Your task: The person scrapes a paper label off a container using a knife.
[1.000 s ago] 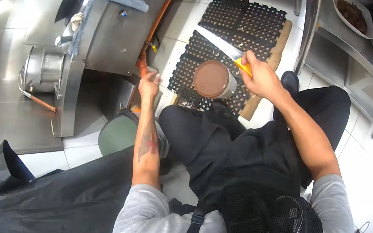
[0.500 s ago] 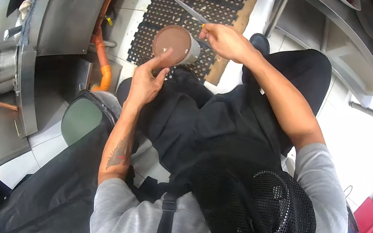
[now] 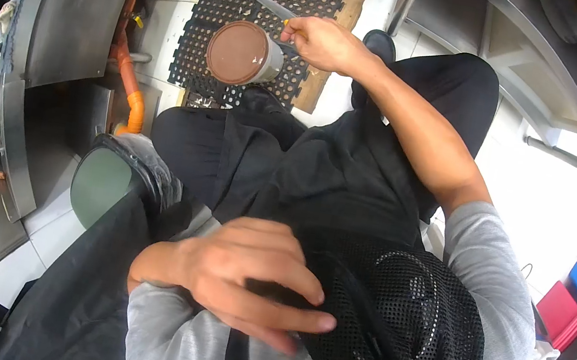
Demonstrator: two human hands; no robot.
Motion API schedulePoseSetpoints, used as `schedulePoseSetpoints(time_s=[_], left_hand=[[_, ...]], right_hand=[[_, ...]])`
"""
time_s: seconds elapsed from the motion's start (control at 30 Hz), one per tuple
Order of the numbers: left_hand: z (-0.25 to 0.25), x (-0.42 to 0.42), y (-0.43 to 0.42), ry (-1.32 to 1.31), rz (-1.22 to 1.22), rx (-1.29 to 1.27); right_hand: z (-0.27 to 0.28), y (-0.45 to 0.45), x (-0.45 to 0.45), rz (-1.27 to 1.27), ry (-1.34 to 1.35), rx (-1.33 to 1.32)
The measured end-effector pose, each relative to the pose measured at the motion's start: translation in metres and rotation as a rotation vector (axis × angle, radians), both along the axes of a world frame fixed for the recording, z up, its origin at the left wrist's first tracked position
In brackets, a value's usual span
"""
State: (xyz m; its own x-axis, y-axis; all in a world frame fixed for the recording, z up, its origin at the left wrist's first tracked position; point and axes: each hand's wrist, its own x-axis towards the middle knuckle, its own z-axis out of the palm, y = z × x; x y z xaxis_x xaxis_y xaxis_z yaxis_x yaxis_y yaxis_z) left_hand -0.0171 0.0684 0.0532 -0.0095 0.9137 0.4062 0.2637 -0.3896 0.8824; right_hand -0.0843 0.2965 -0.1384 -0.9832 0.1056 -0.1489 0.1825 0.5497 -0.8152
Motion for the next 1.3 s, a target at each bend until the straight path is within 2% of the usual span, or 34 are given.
schedulePoseSetpoints(time_s=[0.13,0.2,0.33,0.37,0.4,0.47,0.53,0.6,0.73,0.8,0.87,0.93,1.0,1.13,1.2,1.27,1.3], left_hand=[[0.001,0.025,0.021,-0.053,-0.077,0.105],[0.006,0.039,0.031,-0.076,0.013,0.259],[0.013,0.062,0.038,-0.058,0.112,0.397],[0.02,0.058,0.039,-0.133,0.022,0.316],[0.025,0.056,0.042,-0.118,0.031,0.321],[0.029,0.057,0.051,-0.12,-0.101,0.284],[0.027,0.064,0.063,-0.078,-0.021,0.305],[0.032,0.057,0.083,-0.229,-0.075,0.437],[0.056,0.074,0.107,-0.192,-0.053,0.558],[0.085,0.072,0.114,-0.403,-0.308,0.553],[0.102,0.075,0.118,-0.447,-0.322,0.653],[0.109,0.073,0.115,-0.485,-0.357,0.772],[0.105,0.069,0.11,-0.652,-0.496,0.903],[0.069,0.056,0.086,-0.561,-0.5,0.884],[0.056,0.055,0.071,-0.38,-0.552,0.727],[0.044,0.046,0.059,-0.468,-0.59,0.705],[0.032,0.044,0.053,-0.419,-0.496,0.633]], right_hand=[[-0.011,-0.003,-0.003,-0.004,0.025,0.008],[-0.012,-0.004,-0.004,0.002,0.032,0.034],[-0.011,-0.004,-0.003,0.026,0.034,0.067],[-0.01,-0.004,-0.002,0.033,0.037,0.07],[-0.01,-0.004,-0.003,0.043,0.043,0.072],[-0.018,-0.005,-0.005,0.063,0.084,0.068],[-0.02,-0.006,-0.007,0.038,0.07,0.032],[-0.012,-0.009,-0.007,0.036,0.005,0.082],[-0.009,-0.013,-0.005,0.046,0.012,0.066],[-0.012,-0.014,-0.01,0.102,-0.011,0.123],[-0.008,-0.022,-0.009,0.027,-0.175,0.112],[-0.016,-0.026,-0.007,0.075,-0.105,0.146],[-0.018,-0.029,-0.008,0.101,-0.03,0.125],[-0.027,-0.031,-0.012,0.1,-0.088,0.123],[-0.038,-0.029,-0.016,0.111,-0.111,0.104],[-0.051,-0.027,-0.018,0.153,-0.037,0.104],[-0.053,-0.027,-0.019,0.156,-0.026,0.104]])
